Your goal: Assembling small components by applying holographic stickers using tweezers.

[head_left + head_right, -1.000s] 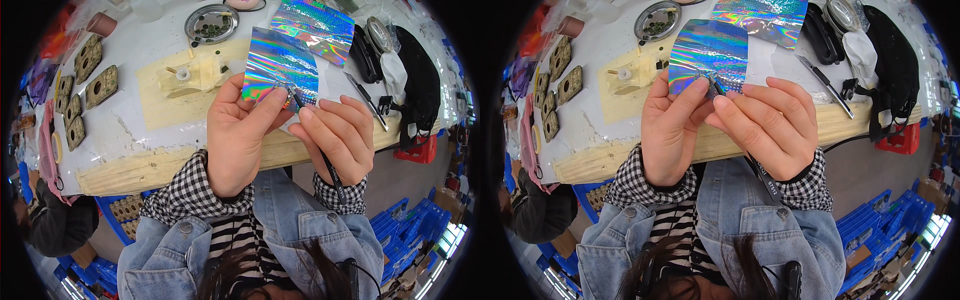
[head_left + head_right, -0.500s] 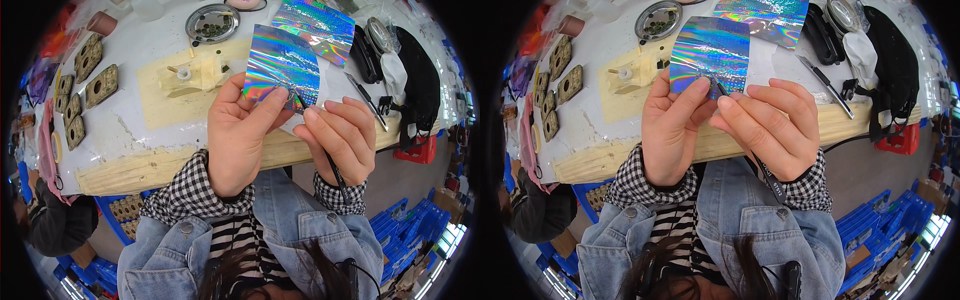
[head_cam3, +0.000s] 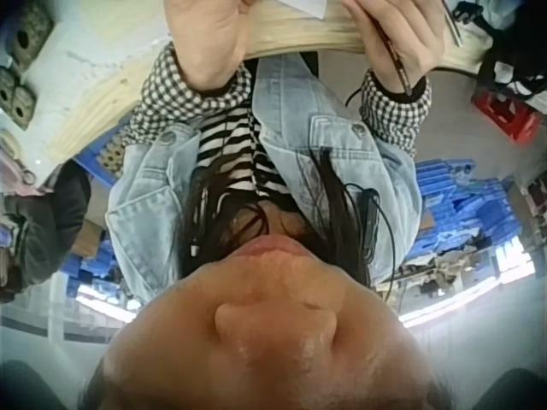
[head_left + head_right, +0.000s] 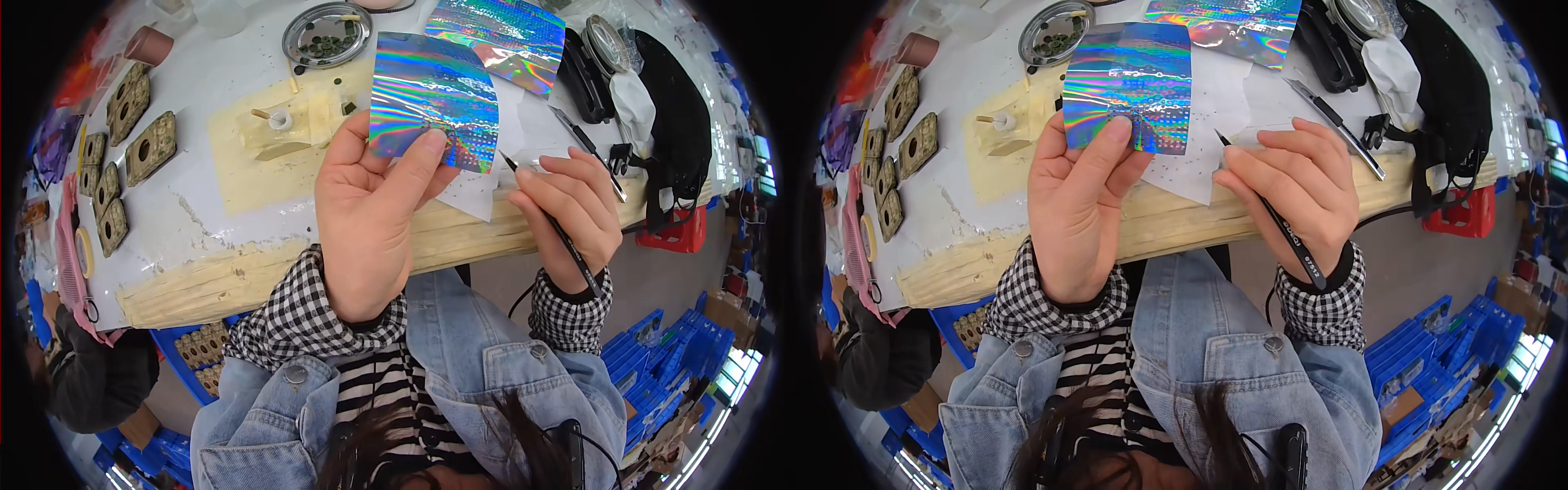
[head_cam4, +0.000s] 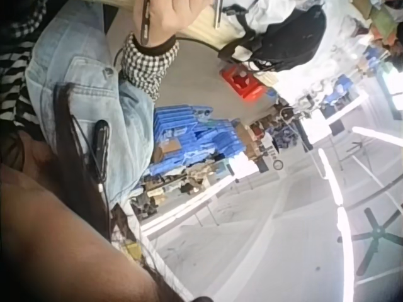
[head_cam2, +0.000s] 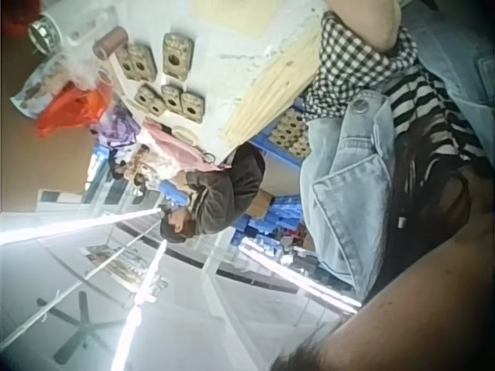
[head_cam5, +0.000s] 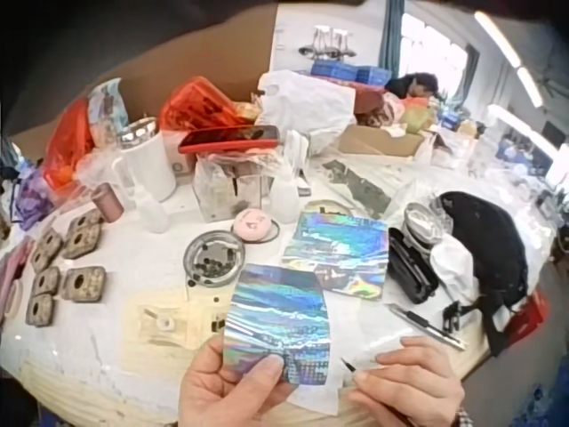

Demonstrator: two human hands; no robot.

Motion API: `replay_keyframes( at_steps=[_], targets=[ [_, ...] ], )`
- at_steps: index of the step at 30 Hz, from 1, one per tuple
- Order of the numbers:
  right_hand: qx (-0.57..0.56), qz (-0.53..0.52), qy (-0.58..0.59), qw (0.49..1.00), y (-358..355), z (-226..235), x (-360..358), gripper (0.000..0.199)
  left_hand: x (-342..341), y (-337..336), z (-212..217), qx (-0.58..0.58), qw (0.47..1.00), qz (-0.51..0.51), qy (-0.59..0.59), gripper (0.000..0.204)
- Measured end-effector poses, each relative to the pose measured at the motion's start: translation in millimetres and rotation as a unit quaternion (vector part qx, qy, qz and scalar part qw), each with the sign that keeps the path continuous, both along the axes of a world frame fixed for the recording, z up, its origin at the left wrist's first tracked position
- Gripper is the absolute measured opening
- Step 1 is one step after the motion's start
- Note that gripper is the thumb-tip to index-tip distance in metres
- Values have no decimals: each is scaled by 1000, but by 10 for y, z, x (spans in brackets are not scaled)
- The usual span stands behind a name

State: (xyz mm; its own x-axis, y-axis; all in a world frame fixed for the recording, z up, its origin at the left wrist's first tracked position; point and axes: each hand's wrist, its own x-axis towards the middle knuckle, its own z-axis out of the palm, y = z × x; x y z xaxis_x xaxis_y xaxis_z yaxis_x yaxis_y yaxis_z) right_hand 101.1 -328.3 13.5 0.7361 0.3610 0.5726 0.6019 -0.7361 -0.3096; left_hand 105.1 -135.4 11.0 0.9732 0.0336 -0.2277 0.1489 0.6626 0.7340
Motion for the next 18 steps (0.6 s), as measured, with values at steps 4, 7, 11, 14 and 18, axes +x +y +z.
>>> replay_keyframes(
  at_steps=[4,7,11,14,18],
  targets=[
    [-7,12,2,1000,11,-1,62,22,2,-4,20,-2,1000,4,-1,27],
    [-3,18,12,1000,12,8,108,21,3,1,21,-3,1000,3,-1,27],
    [14,10,49,999,16,55,134,21,1,3,18,-11,1000,4,-1,27],
    [32,7,70,997,-1,99,144,21,2,6,17,-10,1000,4,-1,27],
    [39,3,80,996,-24,120,143,22,3,7,12,-11,1000,3,0,27]
  ],
)
